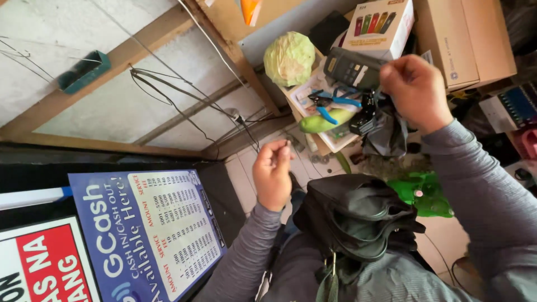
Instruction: Connecting and crimping electrical wires using a wire stripper and terminal connectors.
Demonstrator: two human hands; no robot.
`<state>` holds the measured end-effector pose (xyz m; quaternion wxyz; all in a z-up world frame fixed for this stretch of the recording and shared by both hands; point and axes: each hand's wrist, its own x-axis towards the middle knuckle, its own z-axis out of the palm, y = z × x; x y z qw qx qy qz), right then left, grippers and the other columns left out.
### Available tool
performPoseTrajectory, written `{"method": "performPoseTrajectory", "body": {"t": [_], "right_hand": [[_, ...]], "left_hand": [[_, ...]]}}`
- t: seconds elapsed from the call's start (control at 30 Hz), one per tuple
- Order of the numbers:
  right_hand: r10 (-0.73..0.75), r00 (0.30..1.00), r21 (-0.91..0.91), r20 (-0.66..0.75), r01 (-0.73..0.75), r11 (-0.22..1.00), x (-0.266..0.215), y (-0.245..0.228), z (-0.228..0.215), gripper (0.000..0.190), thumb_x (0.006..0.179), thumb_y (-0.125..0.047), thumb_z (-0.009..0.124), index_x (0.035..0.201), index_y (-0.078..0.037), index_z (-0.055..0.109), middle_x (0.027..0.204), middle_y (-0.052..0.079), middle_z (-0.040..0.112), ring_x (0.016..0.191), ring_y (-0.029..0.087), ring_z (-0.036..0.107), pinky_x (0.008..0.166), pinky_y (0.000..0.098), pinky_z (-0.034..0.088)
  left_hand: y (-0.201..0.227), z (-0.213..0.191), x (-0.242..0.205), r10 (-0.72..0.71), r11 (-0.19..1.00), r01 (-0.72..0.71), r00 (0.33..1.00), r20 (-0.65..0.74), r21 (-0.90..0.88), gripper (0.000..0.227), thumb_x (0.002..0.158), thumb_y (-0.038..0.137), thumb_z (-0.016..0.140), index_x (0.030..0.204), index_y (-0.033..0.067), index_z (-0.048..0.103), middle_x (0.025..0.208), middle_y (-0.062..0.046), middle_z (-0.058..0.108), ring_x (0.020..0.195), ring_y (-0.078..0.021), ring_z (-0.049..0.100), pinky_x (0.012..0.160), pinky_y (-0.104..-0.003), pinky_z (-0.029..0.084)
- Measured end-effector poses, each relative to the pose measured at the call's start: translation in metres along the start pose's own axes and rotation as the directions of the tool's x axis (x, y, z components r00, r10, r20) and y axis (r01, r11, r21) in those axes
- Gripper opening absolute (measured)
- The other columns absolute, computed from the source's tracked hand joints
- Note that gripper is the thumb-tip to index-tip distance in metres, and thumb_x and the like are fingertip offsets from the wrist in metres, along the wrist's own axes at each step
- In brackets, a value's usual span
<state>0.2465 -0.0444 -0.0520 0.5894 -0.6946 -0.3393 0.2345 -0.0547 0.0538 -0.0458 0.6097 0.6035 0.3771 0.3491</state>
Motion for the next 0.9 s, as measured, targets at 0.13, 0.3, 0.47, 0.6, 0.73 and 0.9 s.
{"method": "performPoseTrajectory", "body": {"t": [0.13, 0.3, 0.47, 0.6, 0.73, 0.9], "right_hand": [[-0.123, 0.986, -0.499, 0.109, 0.162, 0.851, -0.013, 0.07, -0.011, 0.018, 0.095, -0.019, 0.074, 0.103, -0.004, 0.072, 0.097, 0.016, 0.071, 0.09, 0.032, 0.07, 0.081, 0.0395, 0.055], [-0.03, 0.987, -0.665, 0.157, 0.128, 0.735, -0.035, 0.086, 0.006, 0.029, 0.084, -0.024, 0.077, 0.105, -0.005, 0.072, 0.099, 0.019, 0.067, 0.091, 0.04, 0.067, 0.08, 0.0478, 0.054], [-0.11, 0.993, -0.602, 0.049, 0.117, 0.79, -0.018, 0.06, 0.041, 0.024, 0.093, -0.024, 0.072, 0.106, -0.005, 0.073, 0.1, 0.019, 0.066, 0.094, 0.04, 0.067, 0.081, 0.0493, 0.054], [-0.165, 0.97, -0.621, 0.179, 0.242, 0.746, 0.02, 0.082, 0.065, 0.016, 0.092, -0.017, 0.067, 0.101, -0.006, 0.074, 0.096, 0.019, 0.07, 0.094, 0.041, 0.068, 0.083, 0.05, 0.054], [0.03, 0.949, -0.777, 0.314, 0.239, 0.582, 0.05, 0.12, 0.064, 0.015, 0.086, -0.011, 0.063, 0.096, -0.005, 0.074, 0.093, 0.02, 0.073, 0.089, 0.04, 0.071, 0.081, 0.0496, 0.056], [0.053, 0.963, -0.782, 0.265, 0.182, 0.595, 0.048, 0.115, 0.048, 0.017, 0.089, -0.017, 0.063, 0.094, -0.008, 0.076, 0.087, 0.021, 0.072, 0.082, 0.041, 0.071, 0.076, 0.0507, 0.056]], "left_hand": [[0.0, -0.016, -0.006, -0.123, 0.99, 0.123, 0.992, -0.005, -0.075, 0.015, 0.1, 0.008, 0.062, 0.112, 0.0009, 0.066, 0.084, -0.002, 0.069, 0.066, -0.0048, 0.057, 0.061, -0.02, 0.048], [-0.002, -0.03, -0.013, -0.108, 0.987, 0.112, 0.993, -0.047, 0.112, 0.015, 0.099, 0.01, 0.065, 0.108, -0.0009, 0.068, 0.082, -0.003, 0.073, 0.063, -0.0056, 0.057, 0.058, -0.021, 0.048], [-0.01, -0.039, -0.015, -0.108, 0.985, 0.119, 0.99, -0.087, 0.123, 0.018, 0.102, 0.015, 0.065, 0.105, -0.0021, 0.071, 0.082, -0.004, 0.071, 0.066, -0.0055, 0.055, 0.061, -0.021, 0.046], [-0.011, -0.041, -0.016, -0.131, 0.988, 0.135, 0.99, -0.051, 0.074, 0.019, 0.101, 0.017, 0.065, 0.106, -0.0005, 0.071, 0.081, -0.004, 0.07, 0.067, -0.0063, 0.058, 0.062, -0.021, 0.048], [-0.01, -0.05, -0.017, -0.137, 0.984, 0.143, 0.989, -0.058, 0.104, 0.019, 0.101, 0.016, 0.065, 0.105, -0.001, 0.071, 0.08, -0.004, 0.07, 0.066, -0.0071, 0.058, 0.062, -0.022, 0.048], [-0.013, -0.064, -0.021, -0.153, 0.979, 0.167, 0.982, -0.112, 0.121, 0.019, 0.1, 0.017, 0.066, 0.105, -0.0009, 0.071, 0.08, -0.004, 0.071, 0.067, -0.007, 0.059, 0.062, -0.022, 0.049]]}}
